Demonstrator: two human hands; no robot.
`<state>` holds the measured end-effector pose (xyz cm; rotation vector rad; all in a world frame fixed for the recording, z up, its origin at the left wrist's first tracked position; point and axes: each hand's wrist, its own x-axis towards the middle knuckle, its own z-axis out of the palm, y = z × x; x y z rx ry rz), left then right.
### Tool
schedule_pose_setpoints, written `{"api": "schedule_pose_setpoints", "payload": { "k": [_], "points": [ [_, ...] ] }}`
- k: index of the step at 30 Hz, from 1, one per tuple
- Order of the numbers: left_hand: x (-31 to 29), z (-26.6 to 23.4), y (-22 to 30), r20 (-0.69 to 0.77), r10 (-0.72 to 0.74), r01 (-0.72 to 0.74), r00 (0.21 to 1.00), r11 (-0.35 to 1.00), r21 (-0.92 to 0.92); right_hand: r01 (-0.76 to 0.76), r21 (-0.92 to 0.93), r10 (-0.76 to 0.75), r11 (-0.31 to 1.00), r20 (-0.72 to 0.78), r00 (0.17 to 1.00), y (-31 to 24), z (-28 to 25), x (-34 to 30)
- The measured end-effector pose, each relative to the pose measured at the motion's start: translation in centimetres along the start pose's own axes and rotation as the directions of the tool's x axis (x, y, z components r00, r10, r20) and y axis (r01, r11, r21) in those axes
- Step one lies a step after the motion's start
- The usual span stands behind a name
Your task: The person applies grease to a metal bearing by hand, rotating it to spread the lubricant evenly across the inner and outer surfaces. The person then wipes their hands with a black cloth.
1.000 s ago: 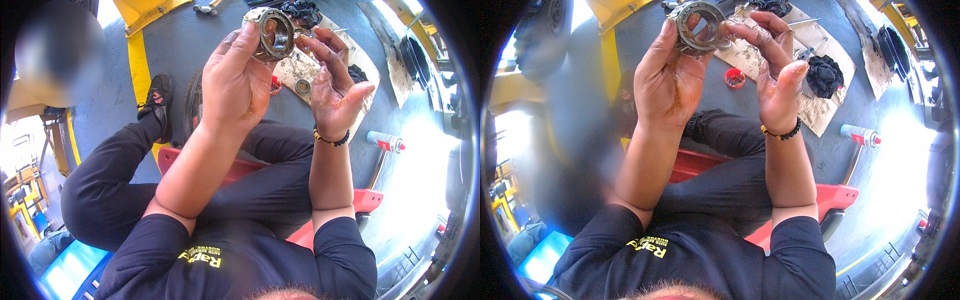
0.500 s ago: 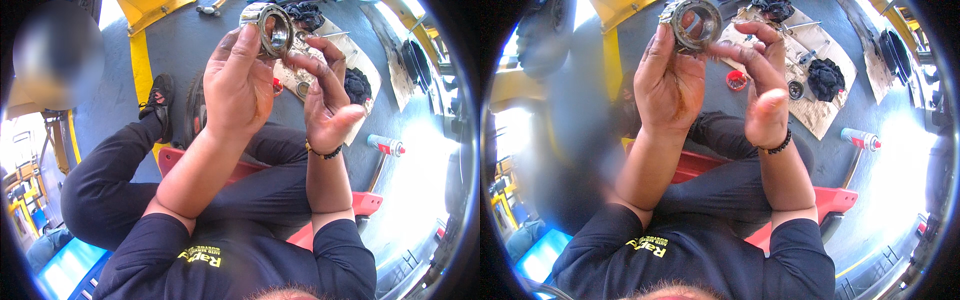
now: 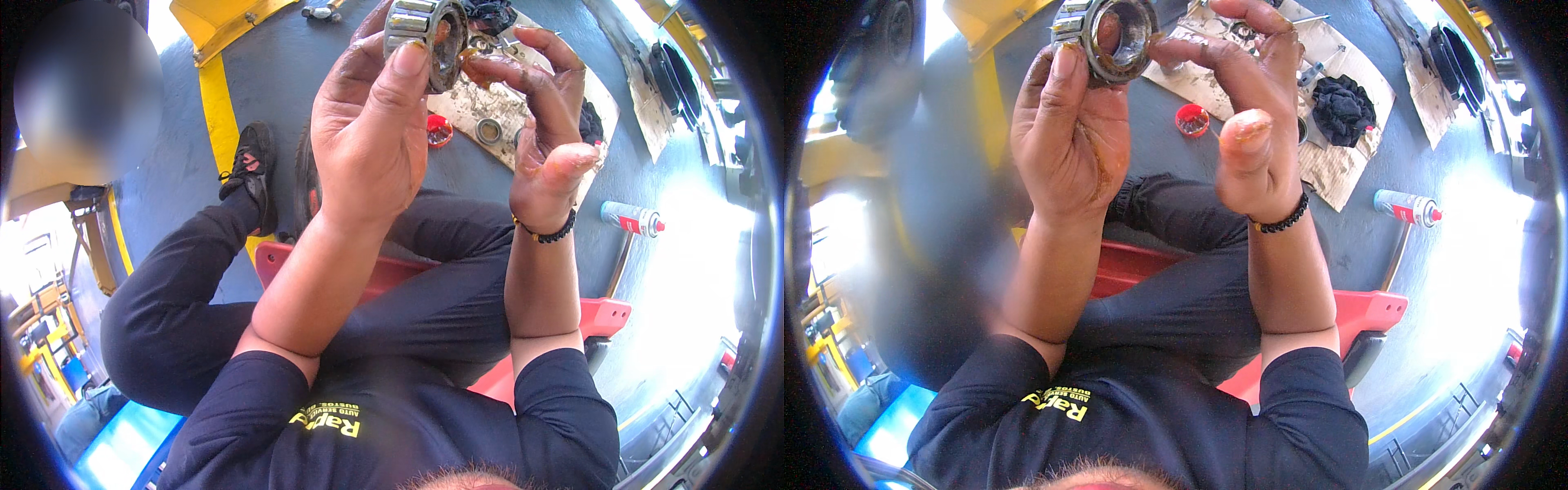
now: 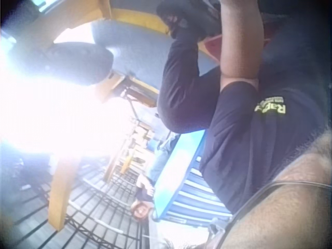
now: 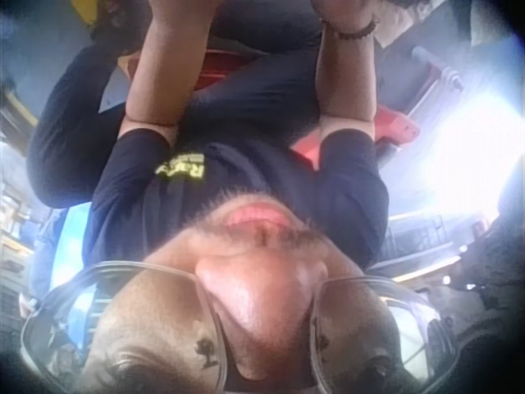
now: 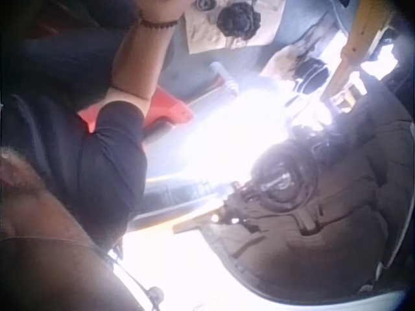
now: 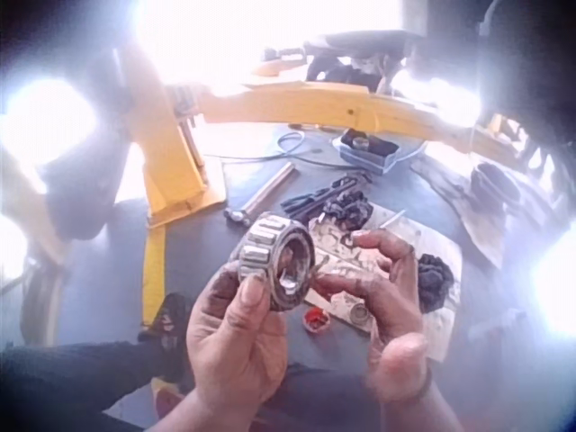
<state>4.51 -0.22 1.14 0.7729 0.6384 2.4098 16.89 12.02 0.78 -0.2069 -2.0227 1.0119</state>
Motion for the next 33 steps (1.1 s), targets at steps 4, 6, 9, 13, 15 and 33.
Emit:
{"api": "schedule_pose_setpoints", "payload": {
  "k": [4,6,9,13,15,33],
  "points": [
    [0.0,0.1,0.0,0.003,-0.013,0.013,1.000,1.000,-0.008,-0.007,-0.007,0.008,1.000,0.029,1.000,-0.1,0.1,-0.1],
    [0.0,0.0,0.1,-0.014,-0.014,0.014,1.000,1.000,-0.013,0.028,-0.111,-0.021,0.993,0.065,0.998,-0.5,-0.1,0.0],
    [0.0,-0.2,0.3,-0.009,-0.021,0.021,1.000,1.000,0.013,0.027,-0.126,-0.014,0.992,0.100,0.995,-2.1,-0.4,0.2],
    [0.0,-0.3,0.0,-0.012,-0.016,0.016,1.000,1.000,0.005,0.049,0.298,-0.073,0.953,0.071,0.995,-0.4,-0.6,-0.2],
    [0.1,-0.3,0.1,0.011,-0.015,0.014,1.000,1.000,0.011,0.084,0.271,-0.095,0.959,0.028,0.995,1.0,-0.7,-0.1],
    [0.1,-0.6,0.3,0.030,-0.023,0.024,0.999,1.000,-0.016,-0.186,0.294,0.175,0.938,0.065,0.982,-3.2,1.8,-0.6]
  ]
}}
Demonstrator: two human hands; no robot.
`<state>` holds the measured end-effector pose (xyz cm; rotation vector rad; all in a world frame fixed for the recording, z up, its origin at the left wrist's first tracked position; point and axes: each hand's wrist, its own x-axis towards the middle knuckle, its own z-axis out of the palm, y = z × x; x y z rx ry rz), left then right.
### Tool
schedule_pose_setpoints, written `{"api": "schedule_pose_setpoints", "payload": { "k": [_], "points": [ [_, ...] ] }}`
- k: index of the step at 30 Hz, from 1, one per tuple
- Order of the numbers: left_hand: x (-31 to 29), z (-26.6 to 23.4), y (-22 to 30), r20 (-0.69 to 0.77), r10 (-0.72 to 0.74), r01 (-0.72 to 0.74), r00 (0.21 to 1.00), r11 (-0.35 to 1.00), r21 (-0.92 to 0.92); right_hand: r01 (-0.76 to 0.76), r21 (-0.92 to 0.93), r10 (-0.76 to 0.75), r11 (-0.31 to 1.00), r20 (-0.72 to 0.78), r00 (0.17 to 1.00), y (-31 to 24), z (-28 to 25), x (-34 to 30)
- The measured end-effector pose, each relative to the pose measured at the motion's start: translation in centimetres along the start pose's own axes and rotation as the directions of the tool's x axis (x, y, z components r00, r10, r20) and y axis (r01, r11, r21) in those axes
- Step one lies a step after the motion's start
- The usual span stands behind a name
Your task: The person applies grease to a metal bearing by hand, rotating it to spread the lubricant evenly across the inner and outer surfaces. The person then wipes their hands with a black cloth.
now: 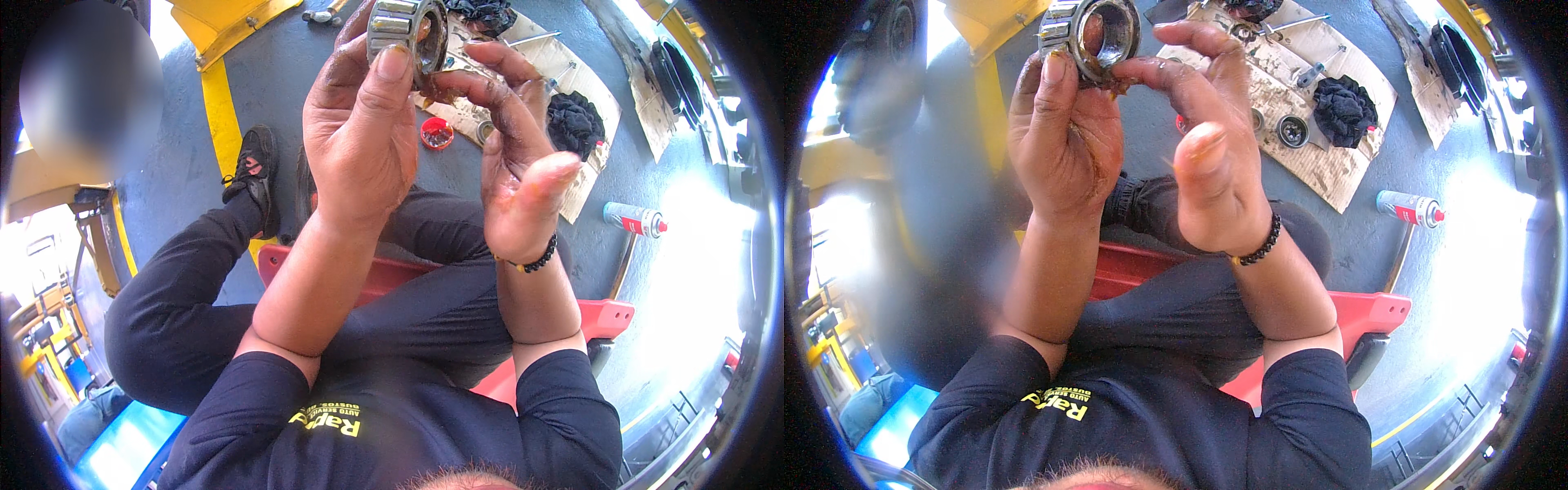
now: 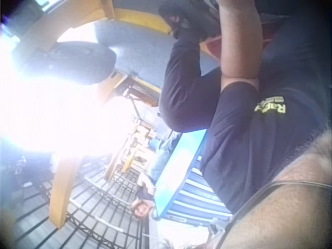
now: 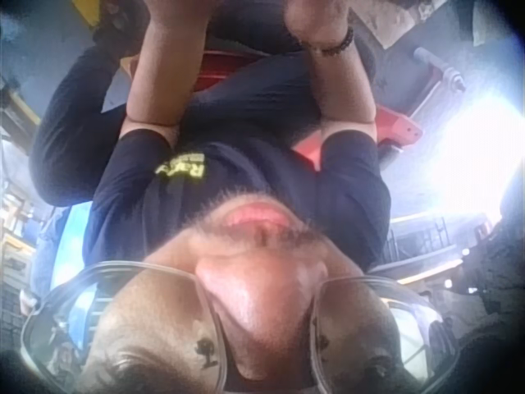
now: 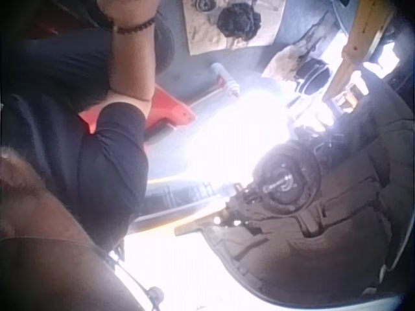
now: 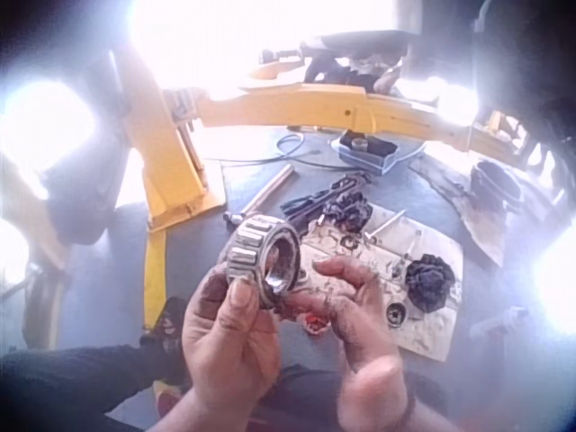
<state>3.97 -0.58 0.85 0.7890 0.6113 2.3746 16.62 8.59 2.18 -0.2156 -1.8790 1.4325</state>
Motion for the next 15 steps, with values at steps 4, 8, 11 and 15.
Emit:
{"api": "schedule_pose_setpoints", "payload": {
  "k": [4,8,11,15],
  "points": [
    [0.1,-0.1,-0.5,-0.066,0.026,-0.022,0.997,0.998,0.062,-0.134,0.812,0.059,0.568,0.123,0.991,1.0,-1.3,0.0],
    [0.0,1.0,-0.8,-0.220,-0.080,0.084,0.972,0.996,0.008,-0.023,0.863,-0.049,0.505,0.055,0.997,3.8,-3.9,0.9],
    [0.0,1.8,0.0,-0.154,-0.268,0.264,0.951,0.963,-0.049,0.124,0.581,-0.129,0.804,-0.033,0.991,5.6,-5.3,1.6],
    [0.5,3.3,1.8,-0.171,-0.502,0.497,0.848,0.865,-0.070,0.245,0.079,-0.238,0.966,-0.089,0.967,4.6,-5.0,1.4]
  ]
}}
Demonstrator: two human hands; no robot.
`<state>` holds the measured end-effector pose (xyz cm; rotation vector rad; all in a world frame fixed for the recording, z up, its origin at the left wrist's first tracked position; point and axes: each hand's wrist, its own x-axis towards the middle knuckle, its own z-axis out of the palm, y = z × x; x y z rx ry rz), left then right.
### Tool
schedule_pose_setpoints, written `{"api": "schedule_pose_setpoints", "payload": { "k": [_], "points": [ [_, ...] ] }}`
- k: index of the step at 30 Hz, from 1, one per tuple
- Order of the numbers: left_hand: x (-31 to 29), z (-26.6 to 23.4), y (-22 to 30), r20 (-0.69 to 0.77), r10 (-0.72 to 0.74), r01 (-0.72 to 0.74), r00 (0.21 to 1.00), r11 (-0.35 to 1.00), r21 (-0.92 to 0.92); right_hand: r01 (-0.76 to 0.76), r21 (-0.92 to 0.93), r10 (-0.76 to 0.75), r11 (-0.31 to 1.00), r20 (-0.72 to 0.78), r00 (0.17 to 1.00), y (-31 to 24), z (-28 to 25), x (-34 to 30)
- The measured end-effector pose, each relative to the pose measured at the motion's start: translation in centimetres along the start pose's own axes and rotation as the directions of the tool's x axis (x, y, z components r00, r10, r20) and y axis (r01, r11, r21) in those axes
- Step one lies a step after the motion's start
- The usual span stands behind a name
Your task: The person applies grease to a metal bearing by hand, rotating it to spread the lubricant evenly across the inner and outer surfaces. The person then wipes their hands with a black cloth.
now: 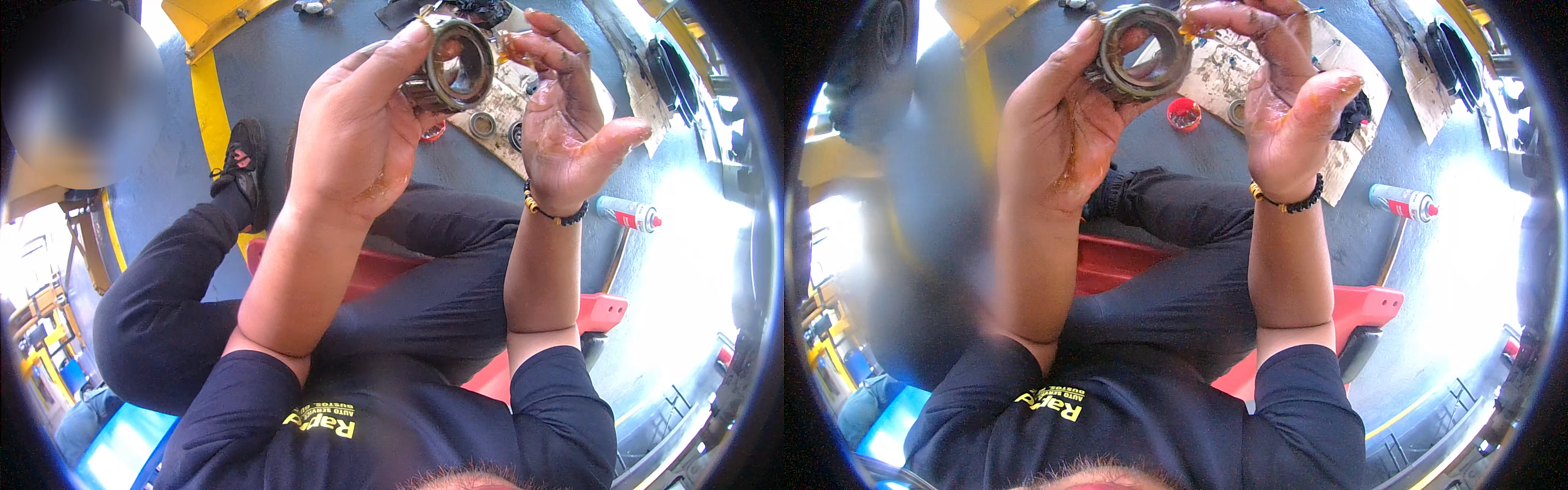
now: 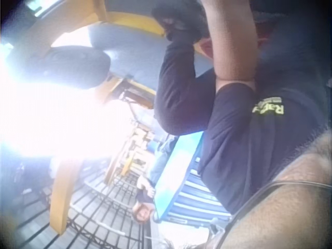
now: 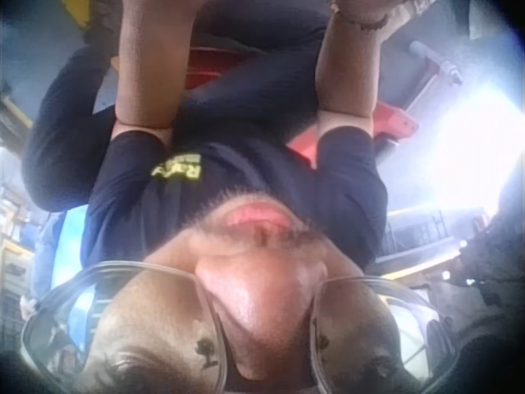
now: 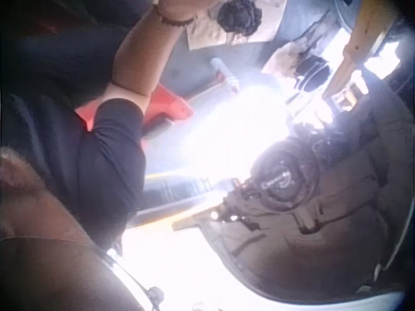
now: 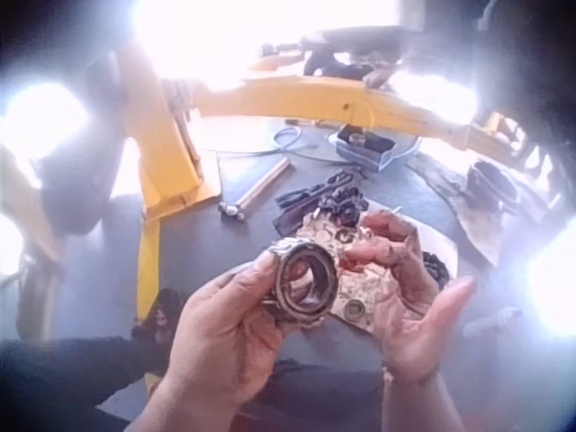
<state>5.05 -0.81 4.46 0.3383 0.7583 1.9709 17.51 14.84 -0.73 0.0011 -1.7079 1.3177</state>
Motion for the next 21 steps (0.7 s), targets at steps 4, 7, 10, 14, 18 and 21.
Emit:
{"api": "schedule_pose_setpoints", "payload": {
  "k": [4,7,10,14,18,21],
  "points": [
    [0.1,-0.2,0.1,-0.059,-0.097,0.100,0.994,0.993,0.057,0.078,-0.242,-0.088,0.967,-0.033,0.996,-1.2,1.2,0.5],
    [-0.4,-0.1,0.8,0.015,-0.150,0.151,0.989,0.985,-0.080,0.098,-0.298,-0.103,0.949,0.000,0.995,-1.8,1.1,0.7],
    [0.2,-1.0,0.6,0.051,-0.166,0.169,0.985,0.984,-0.053,0.094,-0.225,-0.101,0.970,-0.017,0.995,-1.4,1.3,0.6],
    [-0.4,-0.4,1.0,0.056,-0.176,0.182,0.983,0.976,-0.117,0.148,-0.231,-0.150,0.962,0.007,0.989,-1.1,0.8,0.7],
    [0.4,-1.4,0.4,0.047,-0.175,0.178,0.983,0.983,-0.055,0.092,-0.177,-0.106,0.980,-0.076,0.991,-0.6,1.5,0.4],
    [0.3,-1.2,1.1,0.098,-0.202,0.214,0.974,0.969,-0.126,0.113,-0.136,-0.120,0.984,-0.042,0.992,0.0,1.0,0.5]
  ]
}}
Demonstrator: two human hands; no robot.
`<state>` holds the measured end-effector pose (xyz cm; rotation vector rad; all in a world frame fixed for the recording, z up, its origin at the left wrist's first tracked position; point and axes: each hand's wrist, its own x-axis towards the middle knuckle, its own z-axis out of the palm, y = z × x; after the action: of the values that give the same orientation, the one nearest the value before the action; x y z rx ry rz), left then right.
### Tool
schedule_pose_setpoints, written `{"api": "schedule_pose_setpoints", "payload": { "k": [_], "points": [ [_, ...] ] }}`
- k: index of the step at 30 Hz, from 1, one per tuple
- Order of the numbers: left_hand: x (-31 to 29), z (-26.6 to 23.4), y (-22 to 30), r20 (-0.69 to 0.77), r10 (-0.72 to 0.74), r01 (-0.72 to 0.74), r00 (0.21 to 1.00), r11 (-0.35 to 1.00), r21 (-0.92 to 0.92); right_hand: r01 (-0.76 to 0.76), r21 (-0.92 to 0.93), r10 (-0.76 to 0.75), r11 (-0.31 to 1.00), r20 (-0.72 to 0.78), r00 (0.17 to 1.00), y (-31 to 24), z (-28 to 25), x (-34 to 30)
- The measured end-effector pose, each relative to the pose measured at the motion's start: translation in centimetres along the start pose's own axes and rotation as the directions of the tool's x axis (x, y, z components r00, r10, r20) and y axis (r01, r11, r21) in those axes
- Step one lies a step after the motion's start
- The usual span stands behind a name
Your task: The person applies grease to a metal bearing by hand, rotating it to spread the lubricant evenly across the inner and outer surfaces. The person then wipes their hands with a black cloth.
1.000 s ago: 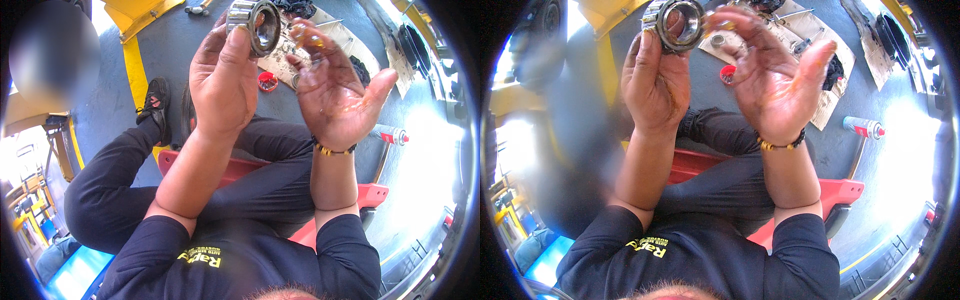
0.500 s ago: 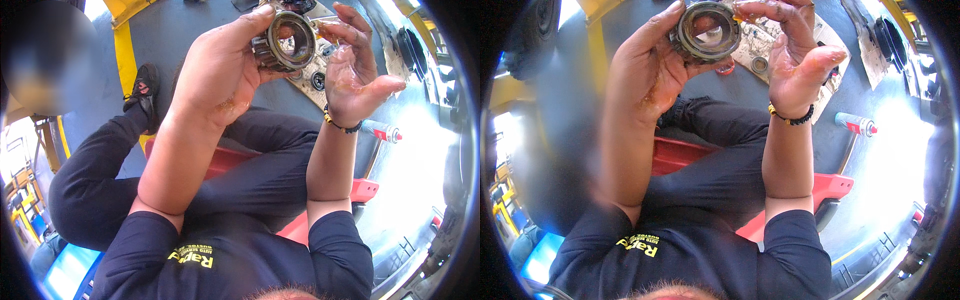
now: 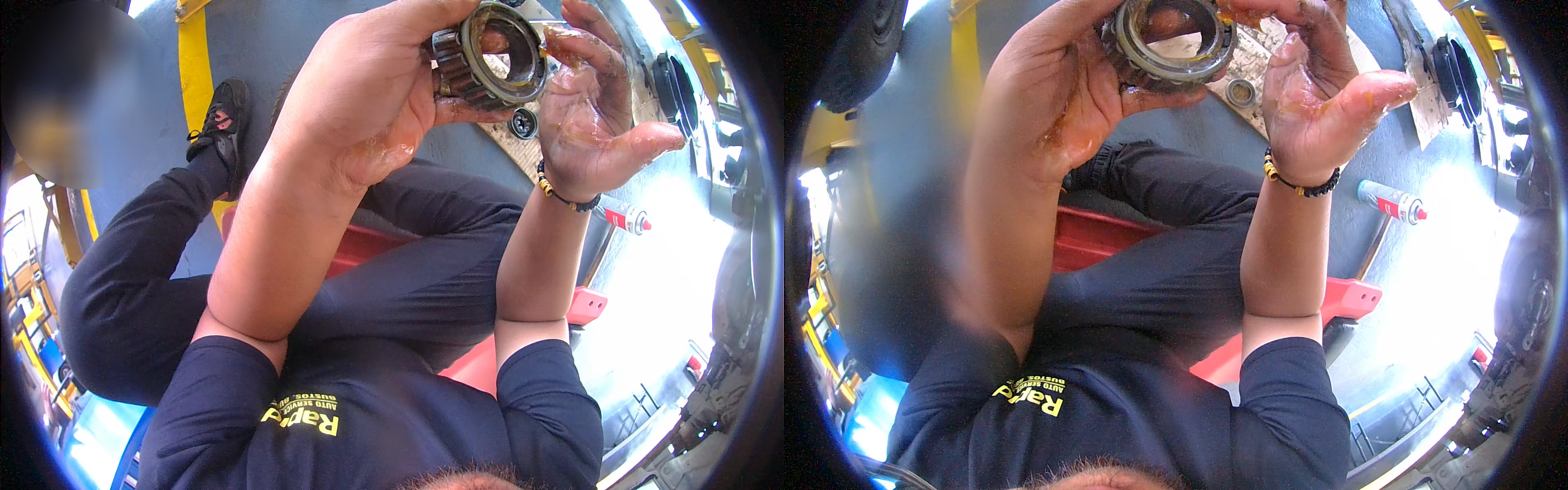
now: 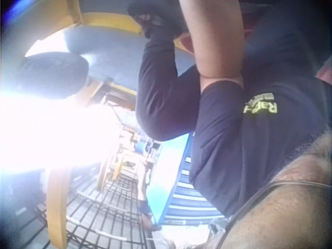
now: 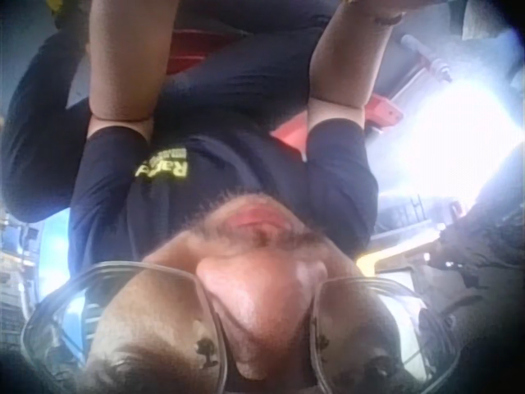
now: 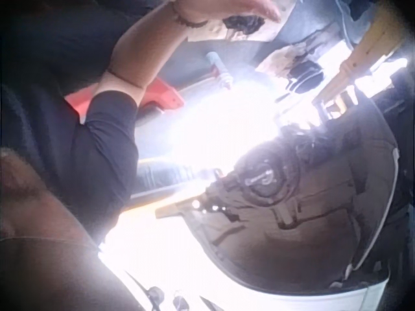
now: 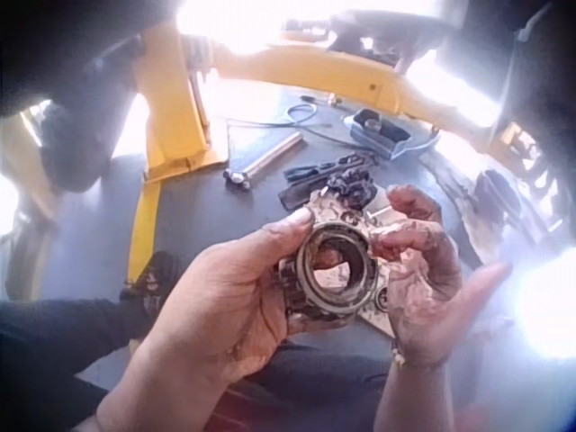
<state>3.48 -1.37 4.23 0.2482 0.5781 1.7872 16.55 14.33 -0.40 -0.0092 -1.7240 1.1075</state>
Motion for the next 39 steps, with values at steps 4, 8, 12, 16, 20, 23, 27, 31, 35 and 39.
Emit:
{"api": "schedule_pose_setpoints", "payload": {
  "k": [4,8,12,16,20,23,27,31,35,39],
  "points": [
    [-0.5,0.3,-0.1,0.059,0.024,-0.019,0.998,0.997,-0.079,0.002,0.037,-0.003,0.999,0.026,1.000,0.1,-0.1,-0.2],
    [-0.5,0.4,0.2,0.025,0.037,-0.037,0.999,0.999,-0.012,0.123,0.155,-0.144,0.980,0.134,0.981,-2.8,1.2,1.1],
    [-0.4,0.7,0.4,-0.015,0.027,-0.027,1.000,0.999,-0.020,0.091,-0.138,-0.103,0.986,-0.085,0.991,-2.3,1.7,0.7],
    [-0.1,1.0,0.3,-0.120,0.064,-0.049,0.991,0.991,0.124,0.376,-0.108,-0.360,0.920,0.142,0.922,0.4,-0.7,1.6],
    [-0.1,0.7,0.0,-0.077,0.062,-0.050,0.995,0.988,0.149,0.370,-0.014,-0.364,0.929,0.149,0.919,-1.1,0.0,1.3],
    [-0.2,0.7,-0.1,-0.068,0.061,-0.050,0.996,0.987,0.151,0.189,-0.189,-0.180,0.964,0.060,0.982,-0.5,-0.5,0.6],
    [-0.6,0.4,-0.1,-0.032,0.074,-0.072,0.997,0.995,0.067,0.009,-0.124,0.003,0.992,0.094,0.996,-1.3,-0.9,0.1],
    [-0.3,1.1,-0.1,-0.090,0.037,-0.031,0.995,0.997,0.064,0.175,-0.067,-0.152,0.982,0.259,0.954,0.5,-3.1,1.8],
    [-0.5,0.6,0.1,-0.030,0.079,-0.077,0.996,0.995,0.062,0.206,0.008,-0.199,0.979,0.303,0.932,2.1,-4.2,1.2],
    [-0.3,1.0,-0.1,-0.090,0.121,-0.108,0.989,0.984,0.140,0.114,0.180,-0.171,0.977,0.348,0.922,1.2,-3.9,1.4]
  ]
}}
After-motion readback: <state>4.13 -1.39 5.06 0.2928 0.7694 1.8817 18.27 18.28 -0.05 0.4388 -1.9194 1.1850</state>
